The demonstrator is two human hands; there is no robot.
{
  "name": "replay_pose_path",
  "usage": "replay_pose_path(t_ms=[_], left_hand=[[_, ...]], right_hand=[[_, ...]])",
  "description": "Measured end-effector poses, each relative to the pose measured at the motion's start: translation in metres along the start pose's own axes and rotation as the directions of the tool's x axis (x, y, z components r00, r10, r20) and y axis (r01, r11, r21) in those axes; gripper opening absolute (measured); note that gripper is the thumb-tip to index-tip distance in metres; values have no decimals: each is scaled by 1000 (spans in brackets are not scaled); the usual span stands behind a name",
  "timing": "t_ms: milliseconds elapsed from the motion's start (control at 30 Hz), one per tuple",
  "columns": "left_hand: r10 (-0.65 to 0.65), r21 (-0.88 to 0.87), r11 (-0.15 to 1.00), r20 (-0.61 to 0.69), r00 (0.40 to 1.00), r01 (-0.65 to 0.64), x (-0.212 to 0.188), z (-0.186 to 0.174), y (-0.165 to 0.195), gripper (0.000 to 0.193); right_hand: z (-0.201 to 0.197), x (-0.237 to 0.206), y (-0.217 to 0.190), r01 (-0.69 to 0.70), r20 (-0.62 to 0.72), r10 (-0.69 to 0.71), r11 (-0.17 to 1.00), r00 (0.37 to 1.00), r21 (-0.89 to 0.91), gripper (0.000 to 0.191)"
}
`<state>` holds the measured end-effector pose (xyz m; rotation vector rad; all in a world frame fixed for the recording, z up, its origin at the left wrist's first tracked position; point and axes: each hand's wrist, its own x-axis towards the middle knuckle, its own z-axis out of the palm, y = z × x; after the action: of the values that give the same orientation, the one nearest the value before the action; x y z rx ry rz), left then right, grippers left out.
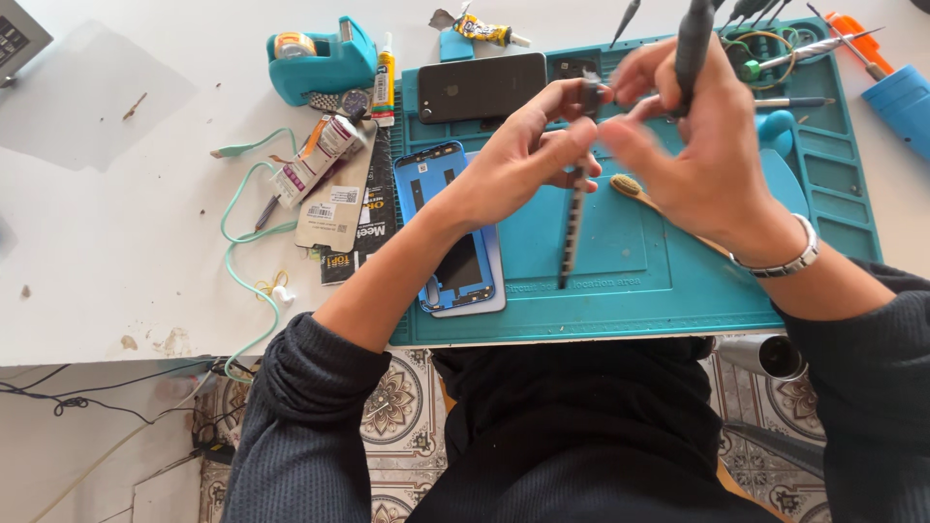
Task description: The person removes the back cover from a smartphone, then uses a screwdriver to unscrew screws from the phone's internal frame while holding the phone. They use a spudger and tweezers to pry and work on the exposed internals, turning the phone to reach different sides.
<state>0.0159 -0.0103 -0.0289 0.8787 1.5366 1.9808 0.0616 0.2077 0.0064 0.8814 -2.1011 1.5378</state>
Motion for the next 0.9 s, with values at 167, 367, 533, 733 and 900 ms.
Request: replay_pose_path(t_ms=[167, 367, 533, 733, 900], left_hand=[[98, 266, 959, 22, 995, -101, -4, 5, 8, 76], [122, 391, 914, -17, 992, -105, -7, 20, 11, 98], [11, 320, 946, -159, 987, 42, -2, 26, 8, 99], [-5, 268, 960, -259, 966, 77, 1, 32, 4, 100], [10, 236, 970, -308, 951, 66, 4, 30, 5, 97]], right_hand=[[5, 4, -9, -179, -18, 184, 972, 983, 151, 40], [10, 6, -11, -192, 26, 192, 981, 981, 9, 43], [10, 5, 5, -218, 83, 207, 961, 975, 172, 31], [7, 1, 11, -333, 182, 281, 840, 942, 428, 21], [-3, 10, 2, -356, 250, 260, 773, 933, 525, 15]])
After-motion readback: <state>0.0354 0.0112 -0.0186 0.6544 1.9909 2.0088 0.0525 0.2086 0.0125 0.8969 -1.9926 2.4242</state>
